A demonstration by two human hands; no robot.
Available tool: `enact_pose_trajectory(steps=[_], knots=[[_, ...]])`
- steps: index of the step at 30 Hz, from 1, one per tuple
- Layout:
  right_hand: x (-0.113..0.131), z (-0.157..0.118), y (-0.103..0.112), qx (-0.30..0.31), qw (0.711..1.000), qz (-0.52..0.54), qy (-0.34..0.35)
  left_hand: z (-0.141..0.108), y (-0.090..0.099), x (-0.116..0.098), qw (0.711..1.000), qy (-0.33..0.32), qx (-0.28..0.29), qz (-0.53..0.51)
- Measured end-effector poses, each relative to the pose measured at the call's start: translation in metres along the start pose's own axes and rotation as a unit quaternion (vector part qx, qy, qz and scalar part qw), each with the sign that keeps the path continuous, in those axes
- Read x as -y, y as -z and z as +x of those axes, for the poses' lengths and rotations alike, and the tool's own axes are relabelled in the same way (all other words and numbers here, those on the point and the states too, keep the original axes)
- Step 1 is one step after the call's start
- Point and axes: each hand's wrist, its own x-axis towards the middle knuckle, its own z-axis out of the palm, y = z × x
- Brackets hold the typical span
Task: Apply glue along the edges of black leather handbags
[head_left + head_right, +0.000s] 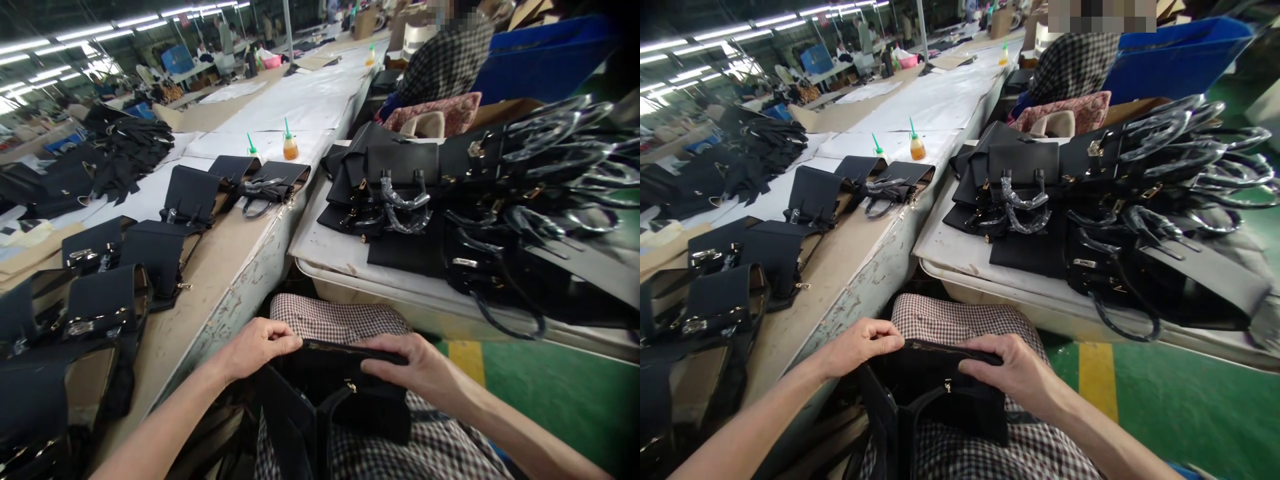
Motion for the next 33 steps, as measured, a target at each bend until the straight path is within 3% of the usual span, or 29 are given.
enact_pose_trajectory(steps=[4, 8, 12, 15, 18, 21, 24, 28, 33], knots=[[0.004, -0.001, 0.001, 0.006, 1.000, -0.018, 0.022, 0.002, 0.011, -0.014, 0.996, -0.010, 0.034, 0.086], [0.013, 0.001, 0.004, 0.045, 0.998, -0.022, 0.045, 0.011, 0.028, -0.028, 0.981, -0.051, 0.122, 0.141], [0.015, 0.005, 0.009, 0.089, 0.995, 0.009, 0.046, 0.019, 0.040, -0.036, 0.966, -0.074, 0.210, 0.130], [0.017, 0.006, 0.012, 0.116, 0.991, 0.021, 0.065, 0.022, 0.046, -0.038, 0.960, -0.069, 0.249, 0.110], [0.019, 0.008, 0.015, 0.142, 0.986, 0.033, 0.075, 0.022, 0.047, -0.036, 0.950, -0.106, 0.270, 0.116], [0.015, 0.012, 0.016, 0.161, 0.984, 0.061, 0.051, 0.016, 0.043, -0.033, 0.941, -0.156, 0.265, 0.140], [0.007, 0.016, 0.014, 0.139, 0.985, 0.103, -0.004, 0.006, 0.034, -0.029, 0.951, -0.157, 0.214, 0.156], [-0.001, 0.015, 0.009, 0.101, 0.985, 0.137, -0.035, -0.007, 0.018, -0.025, 0.980, -0.090, 0.121, 0.130], [0.000, 0.013, 0.003, 0.092, 0.987, 0.131, -0.021, -0.006, 0.001, -0.018, 0.998, 0.001, 0.059, 0.028]])
